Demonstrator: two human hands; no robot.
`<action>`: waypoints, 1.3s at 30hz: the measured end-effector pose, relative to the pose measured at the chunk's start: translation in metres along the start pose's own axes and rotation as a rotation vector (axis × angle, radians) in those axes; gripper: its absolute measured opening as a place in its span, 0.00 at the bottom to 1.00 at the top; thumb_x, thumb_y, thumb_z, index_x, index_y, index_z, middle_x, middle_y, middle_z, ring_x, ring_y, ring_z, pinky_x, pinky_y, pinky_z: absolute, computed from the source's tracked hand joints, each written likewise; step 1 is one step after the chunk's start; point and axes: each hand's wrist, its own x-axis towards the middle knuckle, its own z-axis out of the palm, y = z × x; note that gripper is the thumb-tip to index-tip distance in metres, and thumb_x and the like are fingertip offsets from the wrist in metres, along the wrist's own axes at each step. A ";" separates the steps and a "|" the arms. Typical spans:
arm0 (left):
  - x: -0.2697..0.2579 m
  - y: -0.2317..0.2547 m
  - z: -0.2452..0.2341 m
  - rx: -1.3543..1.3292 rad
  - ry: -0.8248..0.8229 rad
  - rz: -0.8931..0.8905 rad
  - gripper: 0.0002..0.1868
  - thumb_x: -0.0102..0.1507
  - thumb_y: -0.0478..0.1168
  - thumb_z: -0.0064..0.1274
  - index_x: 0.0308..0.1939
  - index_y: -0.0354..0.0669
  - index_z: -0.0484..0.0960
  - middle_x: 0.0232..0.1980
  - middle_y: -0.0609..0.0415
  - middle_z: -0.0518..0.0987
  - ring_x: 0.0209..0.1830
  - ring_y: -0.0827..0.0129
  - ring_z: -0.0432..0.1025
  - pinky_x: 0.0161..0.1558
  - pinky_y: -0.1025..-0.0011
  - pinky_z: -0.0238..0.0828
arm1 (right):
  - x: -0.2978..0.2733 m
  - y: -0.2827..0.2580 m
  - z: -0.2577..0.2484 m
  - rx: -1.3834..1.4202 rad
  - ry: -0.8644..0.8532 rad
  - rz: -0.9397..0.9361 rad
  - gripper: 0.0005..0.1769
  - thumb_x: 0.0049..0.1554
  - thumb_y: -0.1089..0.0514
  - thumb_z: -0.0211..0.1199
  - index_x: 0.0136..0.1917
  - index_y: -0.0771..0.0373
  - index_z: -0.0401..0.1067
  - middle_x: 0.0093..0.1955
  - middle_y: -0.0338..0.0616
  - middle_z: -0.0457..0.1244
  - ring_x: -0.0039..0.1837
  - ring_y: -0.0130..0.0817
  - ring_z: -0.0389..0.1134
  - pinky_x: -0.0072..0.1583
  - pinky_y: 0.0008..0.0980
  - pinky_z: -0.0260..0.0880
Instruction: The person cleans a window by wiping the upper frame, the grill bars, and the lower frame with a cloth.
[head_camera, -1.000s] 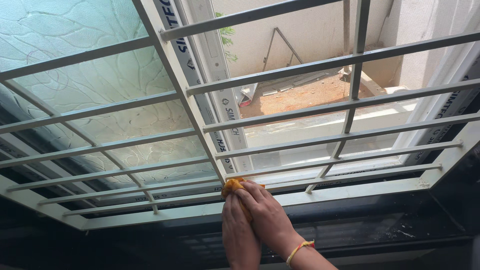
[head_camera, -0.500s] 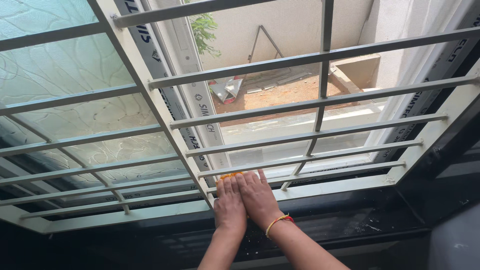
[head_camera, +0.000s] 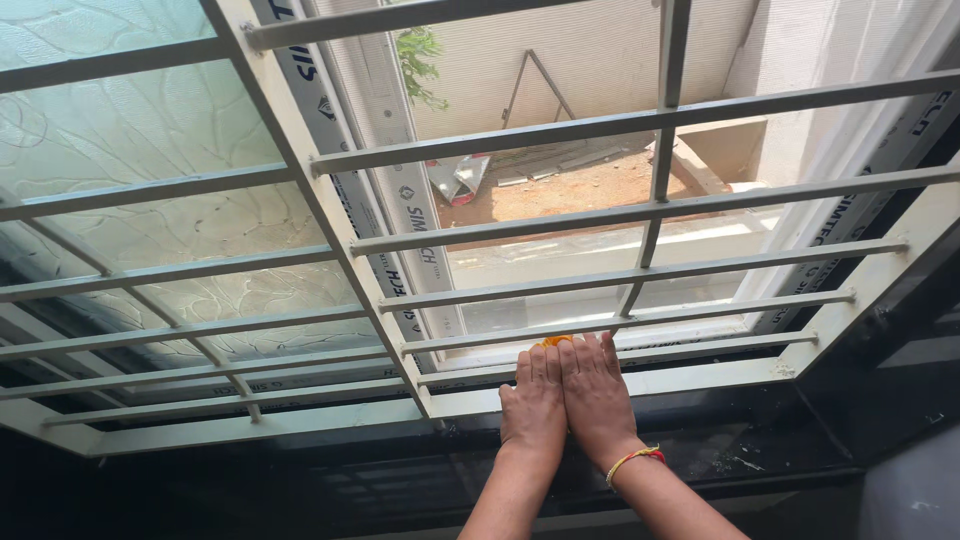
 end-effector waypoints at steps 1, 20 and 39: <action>0.001 -0.008 -0.002 0.026 -0.031 -0.014 0.38 0.63 0.44 0.51 0.75 0.43 0.54 0.69 0.49 0.61 0.73 0.57 0.54 0.39 0.57 0.76 | 0.005 -0.008 0.001 0.026 0.028 -0.006 0.30 0.55 0.58 0.51 0.71 0.65 0.58 0.68 0.50 0.58 0.77 0.45 0.53 0.81 0.49 0.36; -0.023 -0.055 -0.019 0.204 -0.163 -0.229 0.48 0.59 0.43 0.57 0.76 0.37 0.47 0.72 0.42 0.55 0.77 0.46 0.47 0.43 0.68 0.82 | 0.023 -0.069 0.002 0.082 -0.020 -0.101 0.27 0.59 0.55 0.49 0.71 0.62 0.59 0.68 0.49 0.58 0.76 0.45 0.53 0.80 0.55 0.31; -0.015 -0.050 -0.006 0.049 -0.099 -0.142 0.35 0.66 0.45 0.50 0.74 0.43 0.56 0.67 0.52 0.62 0.74 0.59 0.53 0.38 0.59 0.80 | 0.023 -0.046 0.007 0.008 -0.115 -0.102 0.30 0.57 0.56 0.51 0.72 0.67 0.57 0.64 0.51 0.59 0.72 0.44 0.56 0.79 0.49 0.38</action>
